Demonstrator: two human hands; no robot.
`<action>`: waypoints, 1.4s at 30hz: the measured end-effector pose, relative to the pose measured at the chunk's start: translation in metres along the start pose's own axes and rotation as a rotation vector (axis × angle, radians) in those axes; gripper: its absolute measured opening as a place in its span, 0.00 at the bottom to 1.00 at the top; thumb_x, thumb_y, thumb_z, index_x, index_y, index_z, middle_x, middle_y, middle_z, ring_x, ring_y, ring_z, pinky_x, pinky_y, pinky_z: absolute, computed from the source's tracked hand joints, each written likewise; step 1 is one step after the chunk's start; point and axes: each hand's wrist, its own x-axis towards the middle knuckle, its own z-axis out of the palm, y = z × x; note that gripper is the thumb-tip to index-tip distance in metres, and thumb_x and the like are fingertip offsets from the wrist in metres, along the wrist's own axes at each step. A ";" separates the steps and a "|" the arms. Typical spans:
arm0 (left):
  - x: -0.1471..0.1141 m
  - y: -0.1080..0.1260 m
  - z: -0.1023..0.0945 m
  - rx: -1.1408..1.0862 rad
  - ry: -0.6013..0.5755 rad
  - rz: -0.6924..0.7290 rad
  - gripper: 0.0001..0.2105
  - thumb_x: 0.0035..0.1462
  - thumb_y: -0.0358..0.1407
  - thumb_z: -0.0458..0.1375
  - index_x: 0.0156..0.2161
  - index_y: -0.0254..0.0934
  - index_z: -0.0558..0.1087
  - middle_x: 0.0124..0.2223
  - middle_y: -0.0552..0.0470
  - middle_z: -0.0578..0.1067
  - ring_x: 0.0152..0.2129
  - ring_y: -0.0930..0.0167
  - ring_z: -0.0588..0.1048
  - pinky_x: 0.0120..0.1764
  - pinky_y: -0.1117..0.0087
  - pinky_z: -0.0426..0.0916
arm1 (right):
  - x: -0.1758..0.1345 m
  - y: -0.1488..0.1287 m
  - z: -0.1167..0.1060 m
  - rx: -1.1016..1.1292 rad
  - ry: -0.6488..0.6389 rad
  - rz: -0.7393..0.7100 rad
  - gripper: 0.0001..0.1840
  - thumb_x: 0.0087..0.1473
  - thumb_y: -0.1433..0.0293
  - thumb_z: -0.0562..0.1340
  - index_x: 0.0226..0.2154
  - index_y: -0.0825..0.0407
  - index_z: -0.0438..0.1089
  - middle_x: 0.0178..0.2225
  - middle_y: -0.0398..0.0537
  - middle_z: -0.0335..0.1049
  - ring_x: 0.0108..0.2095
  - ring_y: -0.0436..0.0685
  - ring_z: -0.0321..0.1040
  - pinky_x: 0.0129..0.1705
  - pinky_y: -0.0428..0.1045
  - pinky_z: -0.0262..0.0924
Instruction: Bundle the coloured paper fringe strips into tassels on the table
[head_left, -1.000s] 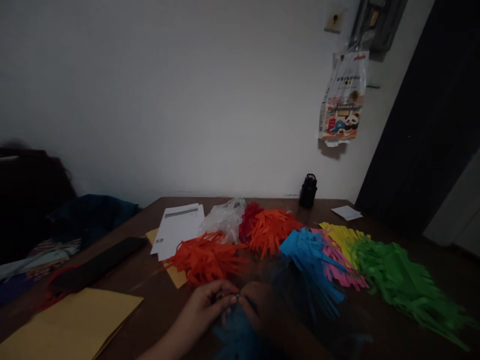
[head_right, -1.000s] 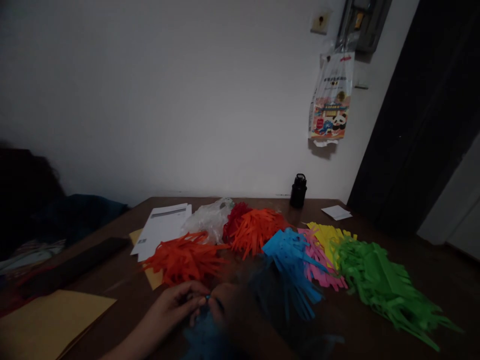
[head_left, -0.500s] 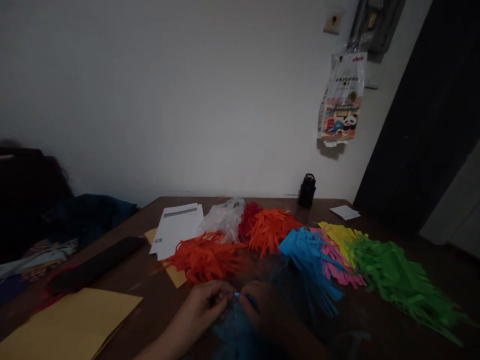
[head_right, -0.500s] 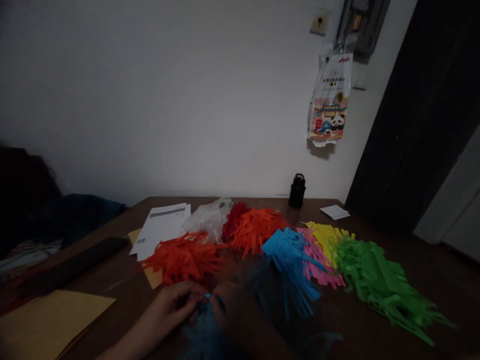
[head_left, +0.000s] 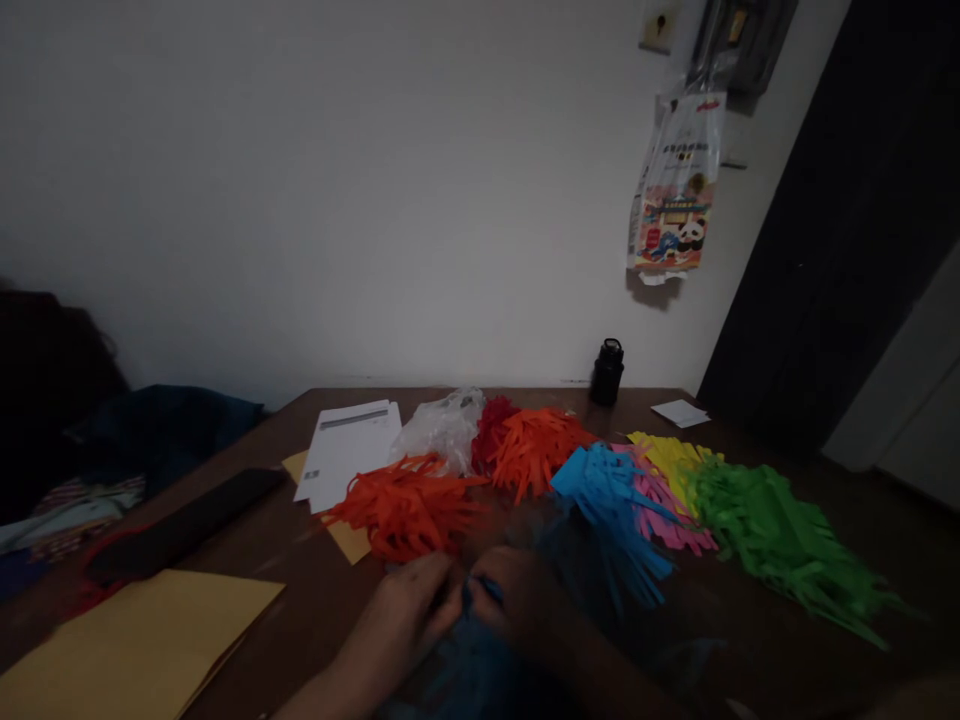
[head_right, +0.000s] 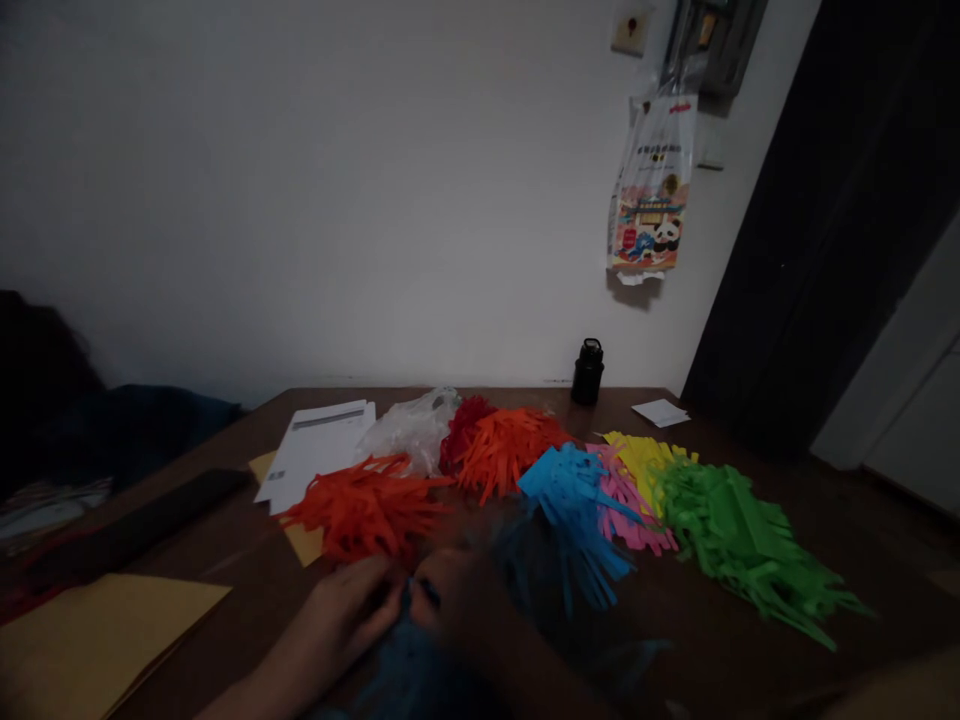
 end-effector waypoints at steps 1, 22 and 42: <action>0.001 0.001 -0.001 0.018 0.020 -0.004 0.07 0.56 0.31 0.51 0.27 0.40 0.67 0.25 0.53 0.74 0.22 0.70 0.74 0.27 0.74 0.64 | 0.000 0.000 -0.001 -0.006 0.012 0.005 0.05 0.52 0.76 0.58 0.30 0.53 0.70 0.30 0.45 0.73 0.32 0.53 0.69 0.35 0.46 0.59; 0.008 -0.004 -0.057 0.131 -0.028 0.169 0.13 0.61 0.40 0.53 0.48 0.39 0.70 0.50 0.47 0.74 0.47 0.63 0.72 0.50 0.66 0.68 | -0.132 -0.007 -0.021 -0.025 -0.126 0.164 0.35 0.49 0.58 0.69 0.57 0.53 0.65 0.60 0.59 0.61 0.59 0.68 0.59 0.61 0.59 0.54; -0.047 -0.002 -0.034 0.540 -0.416 -0.063 0.24 0.51 0.19 0.47 0.46 0.40 0.79 0.49 0.39 0.78 0.45 0.50 0.76 0.43 0.47 0.67 | -0.152 0.001 -0.020 -0.177 0.157 -0.023 0.17 0.56 0.76 0.58 0.48 0.52 0.72 0.50 0.53 0.74 0.48 0.59 0.72 0.51 0.50 0.66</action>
